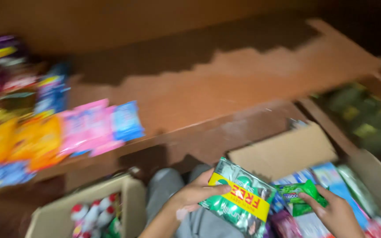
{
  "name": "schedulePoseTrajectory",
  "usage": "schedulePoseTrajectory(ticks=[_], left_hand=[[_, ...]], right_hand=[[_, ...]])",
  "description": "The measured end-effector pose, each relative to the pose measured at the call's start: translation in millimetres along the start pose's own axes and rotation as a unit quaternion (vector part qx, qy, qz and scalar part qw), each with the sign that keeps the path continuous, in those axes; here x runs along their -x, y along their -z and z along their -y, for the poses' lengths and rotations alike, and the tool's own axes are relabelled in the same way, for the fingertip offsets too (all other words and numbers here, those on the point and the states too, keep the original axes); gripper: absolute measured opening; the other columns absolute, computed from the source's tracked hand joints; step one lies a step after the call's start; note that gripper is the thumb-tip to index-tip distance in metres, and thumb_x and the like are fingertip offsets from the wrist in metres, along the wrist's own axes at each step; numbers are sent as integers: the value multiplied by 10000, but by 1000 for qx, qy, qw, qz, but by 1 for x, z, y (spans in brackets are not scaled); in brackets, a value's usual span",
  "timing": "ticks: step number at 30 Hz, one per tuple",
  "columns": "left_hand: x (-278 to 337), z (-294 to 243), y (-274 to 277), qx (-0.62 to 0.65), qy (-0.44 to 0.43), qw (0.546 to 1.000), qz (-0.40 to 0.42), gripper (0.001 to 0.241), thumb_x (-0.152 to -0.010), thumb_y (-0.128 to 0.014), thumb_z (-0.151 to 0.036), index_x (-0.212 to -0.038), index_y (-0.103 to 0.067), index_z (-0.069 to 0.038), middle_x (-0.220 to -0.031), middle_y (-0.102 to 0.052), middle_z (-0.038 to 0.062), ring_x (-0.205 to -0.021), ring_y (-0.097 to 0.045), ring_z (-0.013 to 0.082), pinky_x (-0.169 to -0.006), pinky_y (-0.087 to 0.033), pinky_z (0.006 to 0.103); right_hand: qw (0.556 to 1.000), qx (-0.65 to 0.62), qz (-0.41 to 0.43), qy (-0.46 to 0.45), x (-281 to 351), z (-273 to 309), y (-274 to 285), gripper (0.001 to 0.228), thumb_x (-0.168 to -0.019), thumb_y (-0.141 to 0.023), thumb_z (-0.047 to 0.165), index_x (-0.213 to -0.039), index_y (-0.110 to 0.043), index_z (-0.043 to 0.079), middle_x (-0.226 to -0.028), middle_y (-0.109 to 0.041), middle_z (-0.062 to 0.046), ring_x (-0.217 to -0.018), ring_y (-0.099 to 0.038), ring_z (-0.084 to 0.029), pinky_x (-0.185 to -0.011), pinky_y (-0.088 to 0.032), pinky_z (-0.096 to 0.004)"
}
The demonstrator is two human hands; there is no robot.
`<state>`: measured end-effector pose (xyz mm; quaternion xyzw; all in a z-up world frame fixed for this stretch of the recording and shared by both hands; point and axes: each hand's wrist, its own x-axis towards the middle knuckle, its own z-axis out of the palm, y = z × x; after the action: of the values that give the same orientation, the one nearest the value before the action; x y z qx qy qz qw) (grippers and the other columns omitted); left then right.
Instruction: Organizing various consumer products from cardboard boxes onto wooden storage shelves.
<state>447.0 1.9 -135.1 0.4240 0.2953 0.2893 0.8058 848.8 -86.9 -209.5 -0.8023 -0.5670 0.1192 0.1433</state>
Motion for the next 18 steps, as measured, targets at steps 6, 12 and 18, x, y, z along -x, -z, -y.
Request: schedulePoseTrajectory(ticks=[6, 12, 18], left_hand=[[114, -60, 34, 1, -94, 993, -75, 657, -883, -784, -183, -1458, -518, -9, -1331, -672, 94, -1214, -632, 195, -1029, -517, 340], [241, -90, 71, 27, -176, 959, -219, 679, -846, -753, -209, -1454, -493, -56, -1337, -676, 99, -1199, -657, 195, -1008, -525, 343], [333, -74, 112, 81, -234, 911, -330, 623, -874, -710, -207, -1433, -503, -25, -1311, -689, 134, -1185, -664, 239, -981, -534, 385]], right_hand=[[955, -244, 66, 155, -41, 135, 42, 347, -834, -806, 295, -1071, -772, 43, -867, -752, -96, -760, -676, -129, -745, -540, -315], [890, -328, 181, 259, -101, 231, 46, 290, -858, -818, 221, -1083, -778, 42, -831, -748, -82, -728, -648, -139, -649, -585, -323], [862, -207, 238, 398, -69, 432, 118, 277, -915, -678, 285, -959, -755, 22, -787, -623, -92, -737, -535, -152, -673, -498, -350]])
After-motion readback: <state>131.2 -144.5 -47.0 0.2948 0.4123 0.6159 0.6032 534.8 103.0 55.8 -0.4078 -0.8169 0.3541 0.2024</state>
